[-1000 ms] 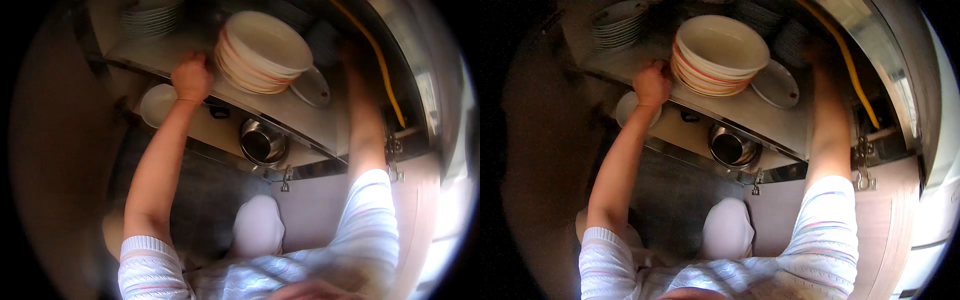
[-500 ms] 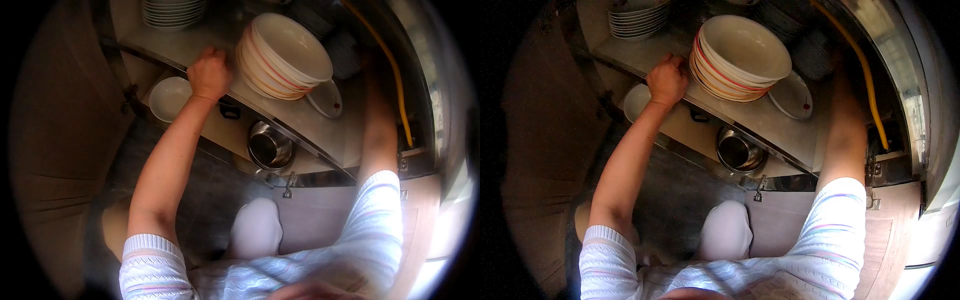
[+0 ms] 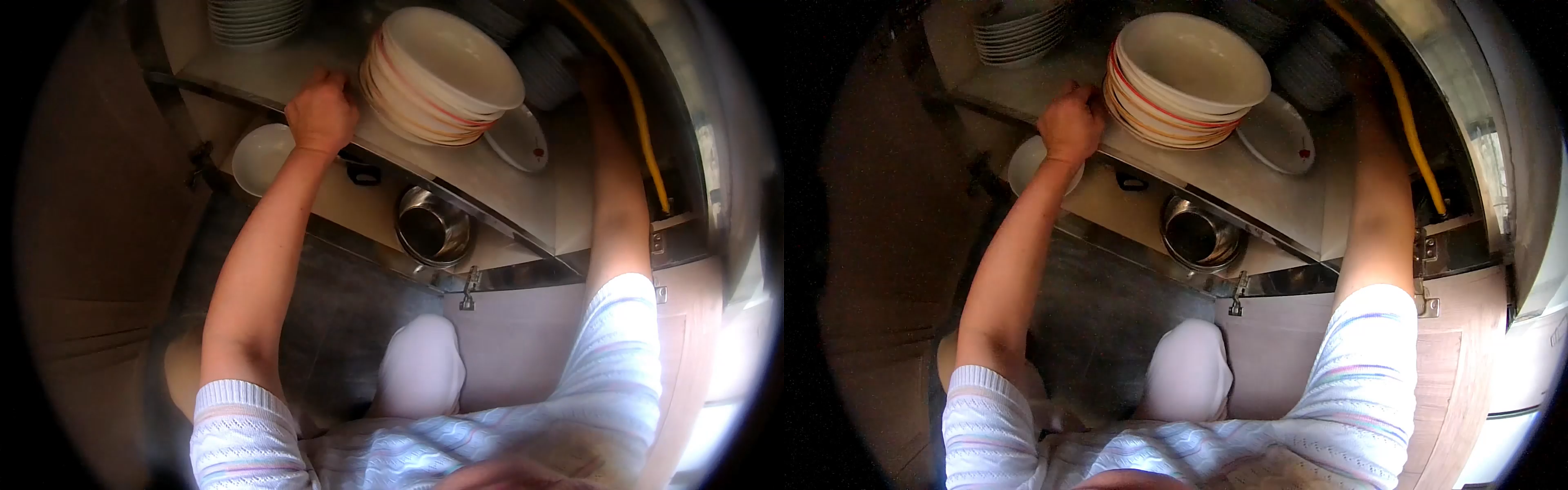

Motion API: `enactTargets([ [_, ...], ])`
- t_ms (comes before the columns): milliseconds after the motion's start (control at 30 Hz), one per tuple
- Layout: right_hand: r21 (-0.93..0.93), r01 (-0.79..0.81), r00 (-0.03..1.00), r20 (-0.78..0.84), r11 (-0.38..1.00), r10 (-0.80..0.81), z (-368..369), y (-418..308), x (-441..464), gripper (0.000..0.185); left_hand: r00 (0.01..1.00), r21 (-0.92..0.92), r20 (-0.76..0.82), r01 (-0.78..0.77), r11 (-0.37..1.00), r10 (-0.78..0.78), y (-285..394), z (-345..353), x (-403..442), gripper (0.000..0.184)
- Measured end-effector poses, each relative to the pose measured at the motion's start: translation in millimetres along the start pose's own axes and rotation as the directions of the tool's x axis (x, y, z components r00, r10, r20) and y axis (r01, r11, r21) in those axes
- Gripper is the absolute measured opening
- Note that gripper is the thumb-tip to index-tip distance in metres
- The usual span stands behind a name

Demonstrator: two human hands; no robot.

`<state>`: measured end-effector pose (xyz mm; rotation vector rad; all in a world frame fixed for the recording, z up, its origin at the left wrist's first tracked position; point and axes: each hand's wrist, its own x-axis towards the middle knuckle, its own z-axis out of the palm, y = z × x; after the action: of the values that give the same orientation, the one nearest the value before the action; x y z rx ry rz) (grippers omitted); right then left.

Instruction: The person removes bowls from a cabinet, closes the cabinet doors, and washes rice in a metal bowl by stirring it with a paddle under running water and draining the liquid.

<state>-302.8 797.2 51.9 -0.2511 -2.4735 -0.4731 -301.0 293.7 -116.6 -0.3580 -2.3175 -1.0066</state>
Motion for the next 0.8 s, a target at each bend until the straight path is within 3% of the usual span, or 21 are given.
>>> enactTargets([
  [67,0.143,0.024,0.999,-0.038,0.989,-0.018,67.7,73.1,23.5,0.043,1.000,0.047,0.023,0.011,0.999,-0.012,0.3,-2.5,0.3,0.014],
  [133,-0.055,-0.167,0.986,-0.011,0.984,0.167,34.7,21.0,16.0,0.040,0.997,0.103,0.063,0.035,0.994,-0.042,2.3,-6.4,0.1,0.015],
  [200,-0.176,-0.243,0.970,-0.021,0.954,0.243,1.3,-19.1,1.4,0.038,0.999,0.084,0.051,0.012,0.996,-0.016,-1.1,-3.8,-0.4,0.016],
  [367,-0.207,-0.198,0.980,-0.027,0.958,0.197,-25.1,-25.9,-11.7,0.030,0.994,0.073,0.098,0.041,0.996,-0.048,-1.3,-1.2,-0.9,0.019],
  [467,-0.350,-0.068,0.998,-0.041,0.934,0.057,-64.7,-70.9,-40.3,0.027,0.986,0.104,0.138,0.076,0.992,-0.091,1.8,-7.0,-1.3,0.019],
  [567,-0.147,-0.095,0.990,-0.115,0.985,0.079,-99.7,-117.0,-71.7,0.027,0.992,0.107,0.111,0.055,0.993,-0.067,3.3,-7.6,-0.2,0.020],
  [667,-0.074,-0.200,0.979,-0.050,0.977,0.196,-106.2,-131.1,-98.9,0.031,0.991,0.106,0.120,0.044,0.993,-0.056,-1.8,-1.4,0.6,0.020],
  [733,-0.041,-0.194,0.980,-0.049,0.980,0.192,-121.6,-158.9,-123.3,0.030,0.980,0.107,0.178,0.070,0.992,-0.089,4.3,-1.9,3.8,0.019],
  [800,-0.030,-0.162,0.985,-0.063,0.986,0.160,-130.0,-172.2,-142.0,0.029,0.994,0.105,0.109,0.009,0.994,-0.020,6.4,-2.0,2.2,0.019],
])
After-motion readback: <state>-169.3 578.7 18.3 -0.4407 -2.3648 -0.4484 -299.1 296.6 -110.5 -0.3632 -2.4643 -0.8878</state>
